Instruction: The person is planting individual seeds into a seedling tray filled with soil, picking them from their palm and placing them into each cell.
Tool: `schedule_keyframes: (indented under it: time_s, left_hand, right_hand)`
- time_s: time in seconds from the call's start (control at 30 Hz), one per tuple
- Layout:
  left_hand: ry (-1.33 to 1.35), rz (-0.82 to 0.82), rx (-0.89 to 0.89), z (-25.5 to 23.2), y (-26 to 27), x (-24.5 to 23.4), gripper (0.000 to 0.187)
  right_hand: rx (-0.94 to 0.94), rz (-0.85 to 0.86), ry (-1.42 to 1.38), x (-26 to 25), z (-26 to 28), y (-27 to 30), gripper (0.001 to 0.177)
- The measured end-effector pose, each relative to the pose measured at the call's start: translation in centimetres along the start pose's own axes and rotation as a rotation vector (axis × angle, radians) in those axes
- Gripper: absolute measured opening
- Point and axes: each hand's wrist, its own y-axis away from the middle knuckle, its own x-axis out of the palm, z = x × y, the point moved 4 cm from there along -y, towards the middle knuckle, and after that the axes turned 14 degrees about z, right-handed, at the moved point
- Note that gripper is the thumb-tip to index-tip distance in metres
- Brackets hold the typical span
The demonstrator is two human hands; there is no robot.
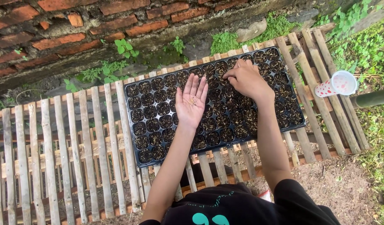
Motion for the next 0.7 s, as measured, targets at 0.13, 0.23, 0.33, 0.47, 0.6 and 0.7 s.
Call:
schedule_keyframes:
  time_s: [0.13, 0.23, 0.33, 0.47, 0.6, 0.7]
  left_hand:
    - [-0.005, -0.005, -0.003, -0.1, -0.1, 0.1, 0.061]
    - [-0.002, -0.021, 0.001, -0.1, 0.0, 0.1, 0.061]
    - [0.010, -0.022, 0.000, -0.1, 0.0, 0.1, 0.061]
    - [0.011, -0.005, -0.001, 0.0, 0.2, 0.3, 0.060]
    - [0.013, 0.009, 0.000, -0.1, 0.2, 0.4, 0.059]
    - [0.019, 0.018, -0.008, 0.0, 0.1, 0.4, 0.060]
  right_hand:
    - [-0.008, 0.027, -0.039, -1.6, 1.2, 1.6, 0.026]
    - [-0.016, 0.074, -0.178, -2.7, 2.4, 2.6, 0.026]
    - [0.026, 0.158, -0.243, -2.8, 2.3, 3.0, 0.027]
    - [0.054, 0.212, -0.250, -3.2, 3.1, 4.5, 0.025]
    - [0.048, 0.239, -0.225, -2.0, 1.9, 3.1, 0.023]
    - [0.036, 0.227, -0.214, -1.2, 1.4, 2.2, 0.023]
